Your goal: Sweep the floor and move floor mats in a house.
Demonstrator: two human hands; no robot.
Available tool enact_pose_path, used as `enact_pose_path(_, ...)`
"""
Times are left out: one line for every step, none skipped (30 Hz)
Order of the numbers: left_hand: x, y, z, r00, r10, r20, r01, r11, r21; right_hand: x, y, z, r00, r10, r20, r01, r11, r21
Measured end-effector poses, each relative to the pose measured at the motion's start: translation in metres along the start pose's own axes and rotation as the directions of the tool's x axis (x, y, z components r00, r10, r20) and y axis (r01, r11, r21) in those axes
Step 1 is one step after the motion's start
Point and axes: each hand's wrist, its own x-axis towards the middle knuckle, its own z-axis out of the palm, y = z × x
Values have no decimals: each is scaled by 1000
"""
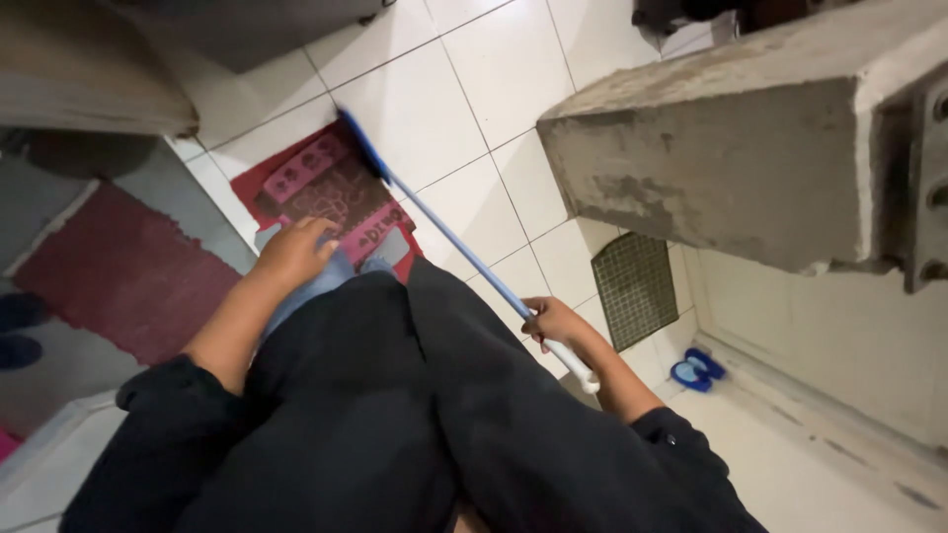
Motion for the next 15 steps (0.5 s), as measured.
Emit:
enact_pose_path(8,3,-3,1000,15,9,-15,1000,11,17,4,-4,1000,-3,-7,4,1000,19)
enact_pose_path(12,7,-3,998,58,-2,-58,998,-1,30,13,-6,997,22,-79,-27,997,-74)
enact_pose_path(17,11,-3,995,100,-13,-100,995,-13,42,22,-7,988,41,-151,-66,984,-164)
enact_pose_path(23,16,-5,994,110,5,-110,994,-12,59,16,-14,987,53,-155,-75,986,-145)
enact_pose_path(29,22,-9,994,104,42,-104,994,16,75,9,-21,973,-5,-233,-46,976,-212)
enact_pose_path(36,27,-11,992,99,78,-103,994,42,91,3,-30,949,-64,-308,-26,960,-280)
enact_pose_path(42,26,-10,989,111,96,-116,992,42,83,-13,-24,947,-50,-316,-37,964,-262)
enact_pose_path(50,25,-10,985,129,111,-133,991,30,75,-31,-20,929,-70,-364,-16,973,-228)
enact_pose_path(60,24,-10,981,147,126,-150,988,17,67,-50,-18,907,-87,-412,5,981,-195)
enact_pose_path(70,28,-15,974,171,149,-177,984,28,54,-48,-12,901,-72,-428,2,987,-162)
enact_pose_path(82,31,-20,969,174,173,-182,983,31,41,-47,-5,909,-87,-408,46,993,-109)
enact_pose_path(88,34,-21,962,176,207,-186,982,29,25,-42,7,917,-93,-389,80,996,-51)
enact_pose_path(104,31,-27,951,197,240,-211,977,33,8,-15,28,913,-68,-403,68,998,-14)
enact_pose_path(115,31,-28,948,207,242,-226,973,51,-11,11,47,945,-25,-325,37,999,31)
enact_pose_path(125,31,-29,945,218,245,-241,968,68,-31,36,68,970,14,-243,5,997,76)
